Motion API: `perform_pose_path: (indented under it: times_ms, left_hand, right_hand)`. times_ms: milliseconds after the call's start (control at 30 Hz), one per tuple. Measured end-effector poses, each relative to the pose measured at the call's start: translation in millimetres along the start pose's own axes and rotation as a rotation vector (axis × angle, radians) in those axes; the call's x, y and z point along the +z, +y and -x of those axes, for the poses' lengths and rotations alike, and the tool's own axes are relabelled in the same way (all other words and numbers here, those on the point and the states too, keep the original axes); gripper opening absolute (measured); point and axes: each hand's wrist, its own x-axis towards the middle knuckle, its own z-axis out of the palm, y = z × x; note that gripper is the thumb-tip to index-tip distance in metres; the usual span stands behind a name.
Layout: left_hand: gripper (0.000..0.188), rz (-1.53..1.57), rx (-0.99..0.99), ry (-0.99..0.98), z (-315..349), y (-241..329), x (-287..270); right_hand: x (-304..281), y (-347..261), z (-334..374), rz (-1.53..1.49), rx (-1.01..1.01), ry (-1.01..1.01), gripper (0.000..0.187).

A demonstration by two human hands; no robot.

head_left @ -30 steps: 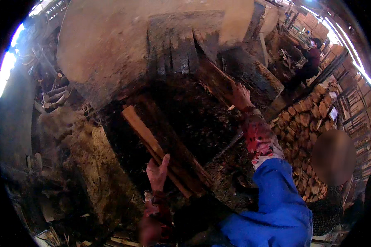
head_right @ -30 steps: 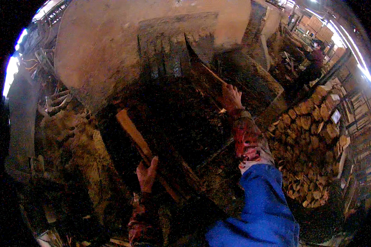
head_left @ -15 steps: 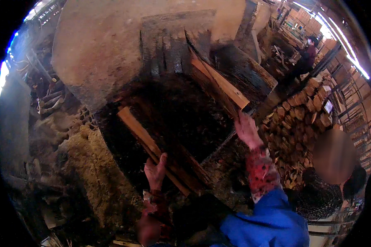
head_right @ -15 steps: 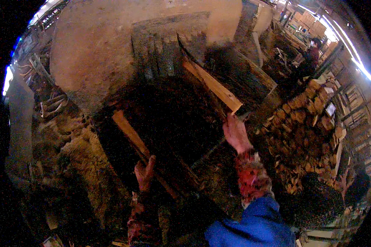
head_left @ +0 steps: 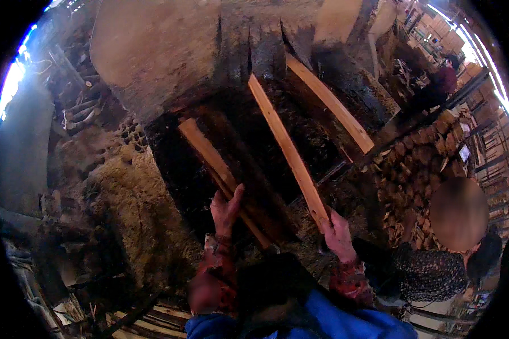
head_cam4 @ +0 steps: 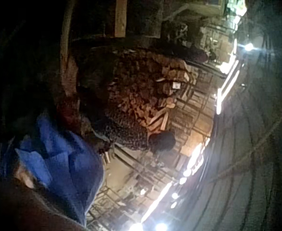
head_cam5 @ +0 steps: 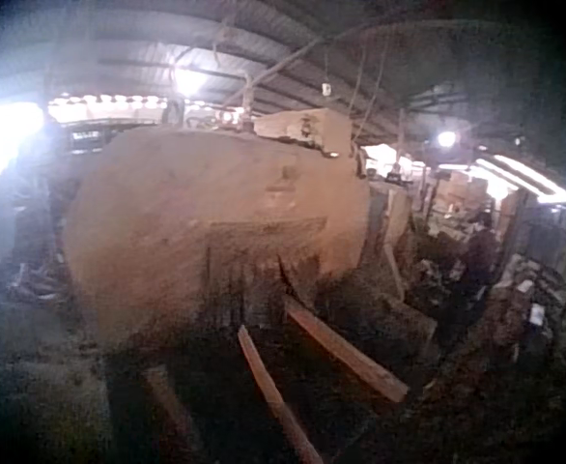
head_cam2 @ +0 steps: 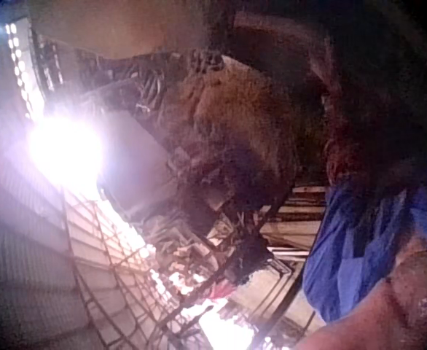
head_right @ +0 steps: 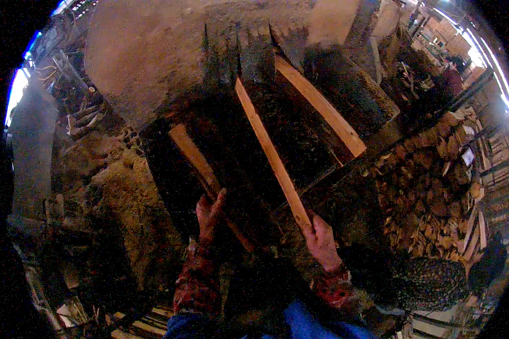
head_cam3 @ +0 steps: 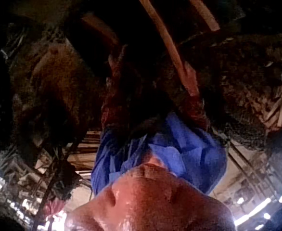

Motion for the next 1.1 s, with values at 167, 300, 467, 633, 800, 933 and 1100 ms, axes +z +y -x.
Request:
perform_pose_path:
  times_ms: [167, 300, 467, 633, 800, 933, 1100]
  left_hand:
    - [0.048, -0.027, 0.023, 0.049, 13.2, 25.6, 4.3]
    - [0.048, -0.121, 0.014, -0.059, -3.1, -4.5, -12.5]
    - [0.053, 0.023, 0.023, -0.034, 10.5, 24.9, 2.1]
    - [0.055, -0.170, -0.082, -0.110, 3.6, 22.2, -10.9]
    - [0.067, -0.116, -0.019, -0.230, 16.5, 37.0, 5.9]
    - [0.041, 0.175, -0.034, -0.077, 0.4, -11.5, -0.2]
    - [0.046, 0.078, -0.046, -0.073, 8.6, 8.5, 7.3]
  right_hand:
    - [28.7, -23.5, -26.9, 0.062, -0.221, 0.026, 0.030]
    - [57.6, -53.6, -26.3, 0.105, -0.268, -0.114, 0.051]
    - [80.5, -66.8, -19.5, 0.299, -0.394, -0.116, 0.063]
    - [81.9, -72.6, -16.5, 0.351, -0.431, -0.107, 0.065]
    - [86.3, -68.0, -11.2, 0.311, -0.465, -0.149, 0.057]
    - [78.6, -74.0, -11.0, 0.225, -0.469, -0.165, 0.056]
    - [59.8, -63.2, -35.4, 0.166, -0.478, -0.279, 0.046]
